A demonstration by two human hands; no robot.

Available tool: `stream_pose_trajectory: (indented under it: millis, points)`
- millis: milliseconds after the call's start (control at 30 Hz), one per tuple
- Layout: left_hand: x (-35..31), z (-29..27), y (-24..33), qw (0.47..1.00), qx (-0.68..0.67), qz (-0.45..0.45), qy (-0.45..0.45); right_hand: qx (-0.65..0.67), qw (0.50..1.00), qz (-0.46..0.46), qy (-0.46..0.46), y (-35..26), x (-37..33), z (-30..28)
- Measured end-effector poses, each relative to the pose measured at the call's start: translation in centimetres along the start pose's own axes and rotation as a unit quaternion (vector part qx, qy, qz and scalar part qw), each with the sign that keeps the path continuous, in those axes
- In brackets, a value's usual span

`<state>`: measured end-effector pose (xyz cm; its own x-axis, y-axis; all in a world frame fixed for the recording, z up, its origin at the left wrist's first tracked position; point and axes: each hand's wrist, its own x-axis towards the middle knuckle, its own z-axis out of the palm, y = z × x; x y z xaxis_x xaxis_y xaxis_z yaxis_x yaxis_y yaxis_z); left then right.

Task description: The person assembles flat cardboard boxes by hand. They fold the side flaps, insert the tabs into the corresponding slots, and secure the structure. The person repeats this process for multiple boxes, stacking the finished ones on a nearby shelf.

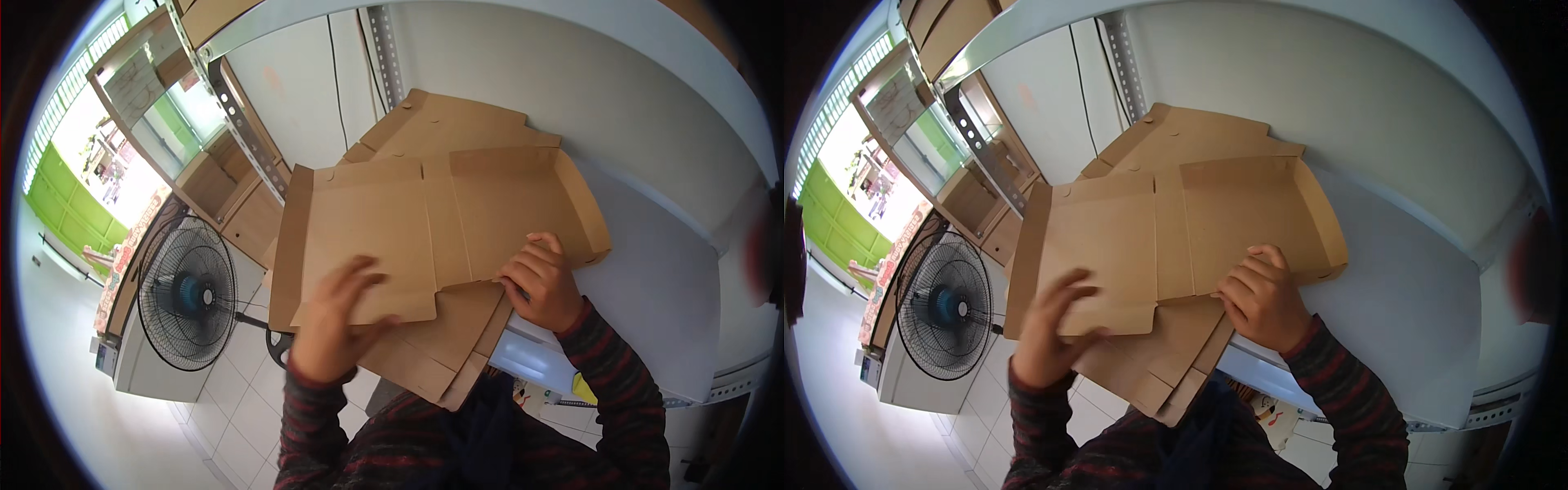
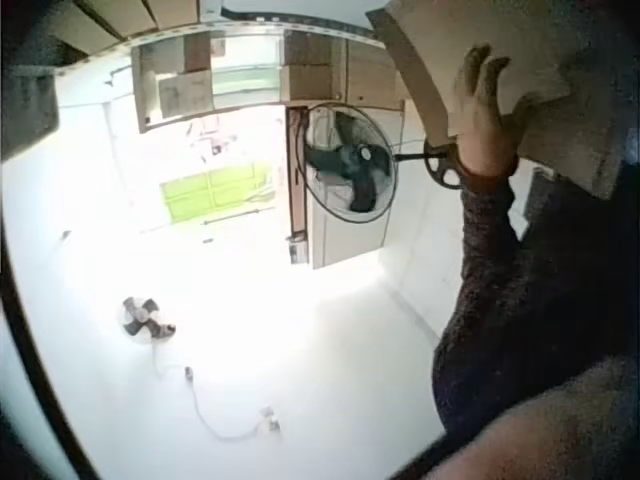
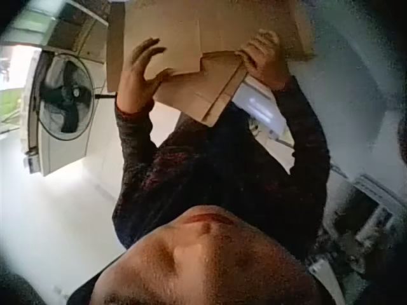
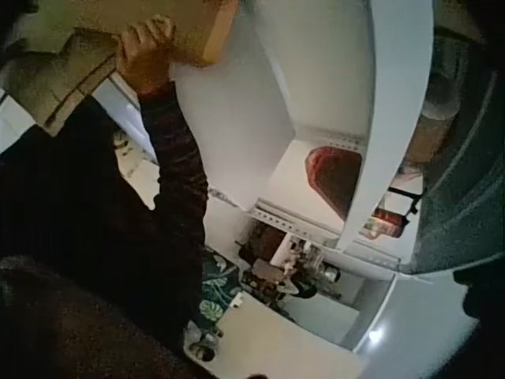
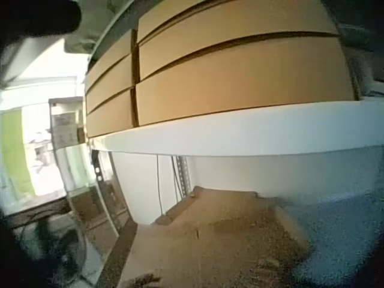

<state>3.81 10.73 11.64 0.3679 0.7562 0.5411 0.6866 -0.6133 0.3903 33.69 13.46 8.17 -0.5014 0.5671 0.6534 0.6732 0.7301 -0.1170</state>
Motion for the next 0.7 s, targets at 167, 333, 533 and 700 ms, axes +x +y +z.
stream_pose_trajectory:
  millis: [167,333,533,700]
  points:
    - [-7.4,-4.3,-7.6,0.929,0.090,-0.309,0.185,0.001,1.000,0.005,-0.005,-0.1,-0.1,0.4]
    - [-9.5,-4.9,-8.9,0.931,-0.024,-0.361,0.041,0.007,1.000,0.005,-0.002,-0.1,0.2,0.7]
    - [-5.8,-5.3,-7.1,0.922,-0.176,-0.295,0.180,0.008,1.000,0.005,0.002,0.0,0.0,0.8]
    - [-1.8,-8.3,-7.2,0.932,-0.129,-0.164,0.296,0.007,0.999,-0.038,0.018,-1.7,-0.3,0.6]
